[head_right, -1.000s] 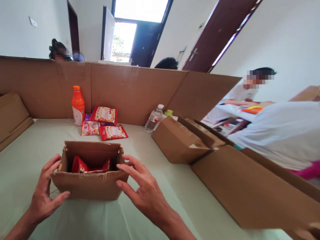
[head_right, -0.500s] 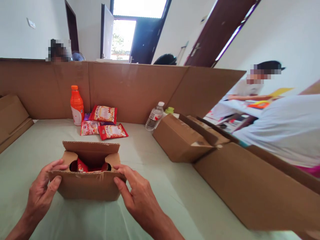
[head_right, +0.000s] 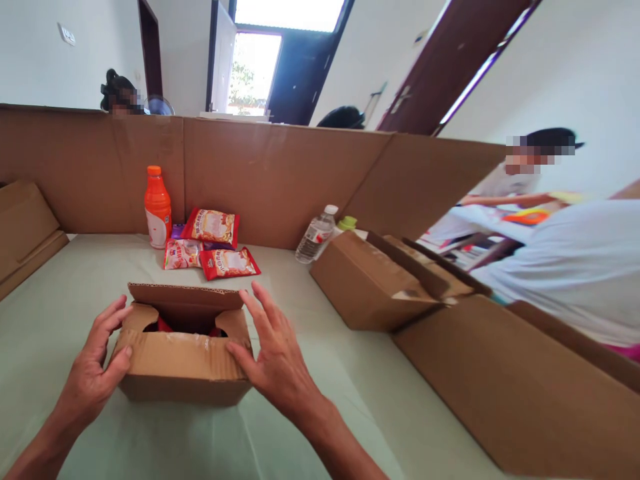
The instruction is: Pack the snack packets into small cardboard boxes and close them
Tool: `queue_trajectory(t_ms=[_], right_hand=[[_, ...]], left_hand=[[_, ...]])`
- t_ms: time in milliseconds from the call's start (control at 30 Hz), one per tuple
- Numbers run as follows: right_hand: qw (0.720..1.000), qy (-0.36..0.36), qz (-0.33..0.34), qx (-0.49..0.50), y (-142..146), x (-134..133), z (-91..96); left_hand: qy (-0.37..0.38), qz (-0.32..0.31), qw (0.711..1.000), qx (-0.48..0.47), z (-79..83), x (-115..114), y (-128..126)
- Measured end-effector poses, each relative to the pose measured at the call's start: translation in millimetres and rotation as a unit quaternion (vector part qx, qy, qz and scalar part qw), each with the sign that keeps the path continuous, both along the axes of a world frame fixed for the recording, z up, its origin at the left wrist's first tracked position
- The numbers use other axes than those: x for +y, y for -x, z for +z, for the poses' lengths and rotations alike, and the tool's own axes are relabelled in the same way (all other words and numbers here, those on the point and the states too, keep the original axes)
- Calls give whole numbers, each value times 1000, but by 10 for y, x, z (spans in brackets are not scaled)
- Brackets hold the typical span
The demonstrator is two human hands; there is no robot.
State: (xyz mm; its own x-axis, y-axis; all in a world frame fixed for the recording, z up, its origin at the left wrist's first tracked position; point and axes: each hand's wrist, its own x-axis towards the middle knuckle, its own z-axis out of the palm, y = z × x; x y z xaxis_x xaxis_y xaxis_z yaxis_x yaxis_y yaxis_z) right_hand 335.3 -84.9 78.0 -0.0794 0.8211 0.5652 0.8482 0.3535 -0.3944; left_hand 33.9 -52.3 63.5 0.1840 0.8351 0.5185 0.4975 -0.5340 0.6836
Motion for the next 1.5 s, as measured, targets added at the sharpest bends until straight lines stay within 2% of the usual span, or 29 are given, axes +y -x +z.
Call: queue_trajectory(t_ms=[167, 333, 500, 733, 1033, 1233, 1367, 1500], right_hand=[[996, 46, 69, -42, -38, 225, 88], [983, 97, 132, -78, -52, 86, 157], [979, 96, 134, -119, -57, -69, 159], [975, 101, 138, -140, -102, -38, 104], [978, 23, 161, -133, -43, -241, -76], [980, 8, 165, -111, -49, -162, -160], [978, 11, 172, -114, -78, -145, -132], [974, 54, 177, -129, -104, -99, 28]], left_hand=[[33, -11, 999, -33, -57, 24, -1], [34, -52, 998, -3, -77, 6, 15], [15, -60, 998, -15, -115, 19, 0], [29, -83, 996, -26, -124, 54, -6], [26, -82, 994, -60, -154, 15, -44], [1, -72, 996, -46, -140, 32, -34], [16, -60, 997, -39, -149, -12, -22], [47, -72, 994, -61, -180, -19, -9]])
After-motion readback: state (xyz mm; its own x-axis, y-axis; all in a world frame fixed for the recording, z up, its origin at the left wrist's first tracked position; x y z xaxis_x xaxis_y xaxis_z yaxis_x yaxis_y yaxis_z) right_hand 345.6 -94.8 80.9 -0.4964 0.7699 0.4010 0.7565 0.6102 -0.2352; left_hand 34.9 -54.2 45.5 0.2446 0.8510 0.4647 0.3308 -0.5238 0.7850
